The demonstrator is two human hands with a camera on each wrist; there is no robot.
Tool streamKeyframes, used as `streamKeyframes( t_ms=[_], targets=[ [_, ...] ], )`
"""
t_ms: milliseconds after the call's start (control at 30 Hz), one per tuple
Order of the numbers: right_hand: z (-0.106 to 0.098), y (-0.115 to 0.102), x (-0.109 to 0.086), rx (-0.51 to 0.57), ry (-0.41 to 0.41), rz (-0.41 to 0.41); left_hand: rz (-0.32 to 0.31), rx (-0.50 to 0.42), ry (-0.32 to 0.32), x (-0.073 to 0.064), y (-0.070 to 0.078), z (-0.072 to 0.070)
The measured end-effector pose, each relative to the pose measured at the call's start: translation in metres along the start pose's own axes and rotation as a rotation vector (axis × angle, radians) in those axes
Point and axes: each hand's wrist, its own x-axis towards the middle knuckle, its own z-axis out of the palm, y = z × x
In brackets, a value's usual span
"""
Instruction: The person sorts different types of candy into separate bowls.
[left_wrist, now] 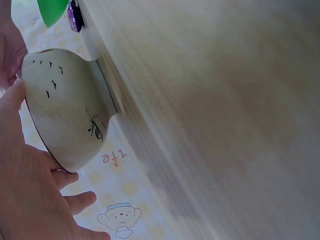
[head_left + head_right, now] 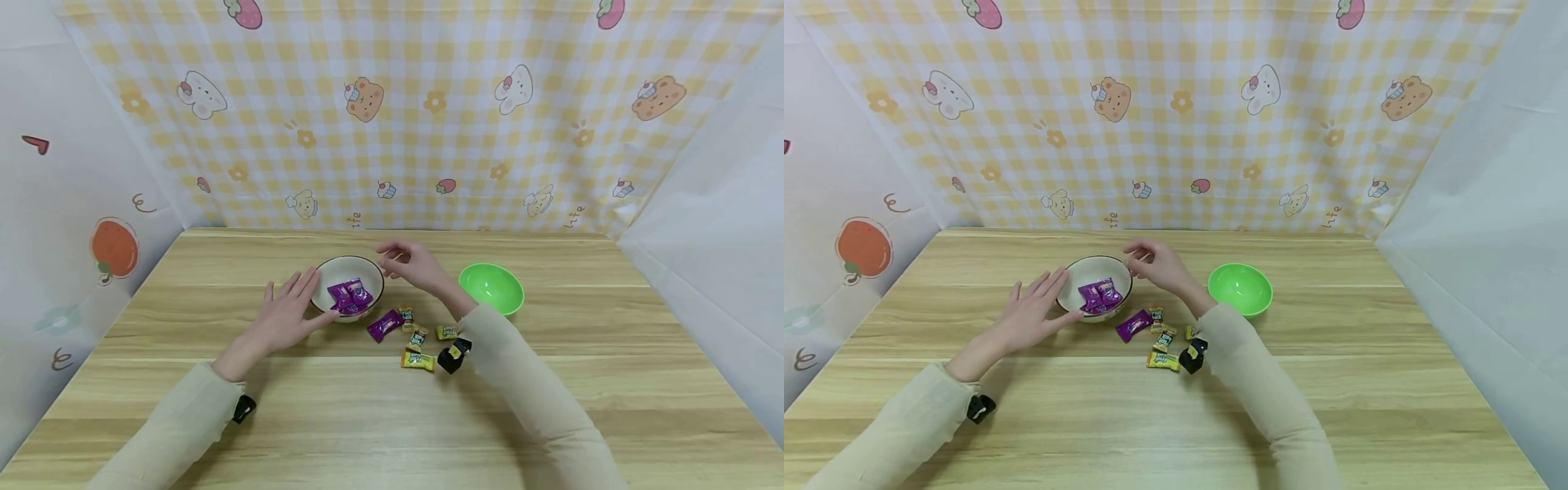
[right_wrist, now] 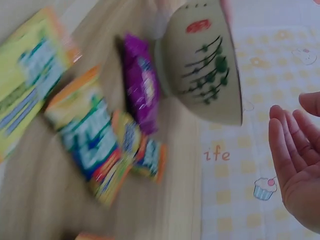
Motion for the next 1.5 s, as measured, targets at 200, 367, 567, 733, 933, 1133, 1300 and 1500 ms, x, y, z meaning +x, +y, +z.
streamKeyframes(
  t_ms=[200,367,567,733,933,1133,1300,1500],
  targets=[
    [-0.005,-0.011,-0.023,-0.108,-0.020,-0.080,-0.005,0.005,-0.015,0.000,0.000,0.000],
    [-0.007,0.018,-0.027,-0.254,-0.118,-0.094,-0.005,0.003,-0.019,0.000,0.000,0.000],
    [-0.003,0.030,-0.032,-0.393,-0.250,-0.016,-0.005,0.008,-0.018,0.000,0.000,-0.001],
    [0.003,0.031,-0.035,-0.467,-0.317,-0.013,0.000,0.015,-0.012,0.000,0.000,-0.001],
    [0.011,0.034,-0.035,-0.612,-0.398,-0.122,0.006,0.018,-0.014,0.000,0.000,-0.001],
    [0.015,0.033,-0.037,-0.744,-0.425,-0.203,0.010,0.007,-0.010,-0.001,0.000,-0.001],
    [0.019,0.033,-0.037,-0.781,-0.435,-0.195,0.014,0.009,0.004,-0.001,0.000,-0.001],
    [0.022,0.033,-0.037,-0.766,-0.429,-0.179,0.010,0.005,-0.002,-0.001,0.000,0.000]
  ],
)
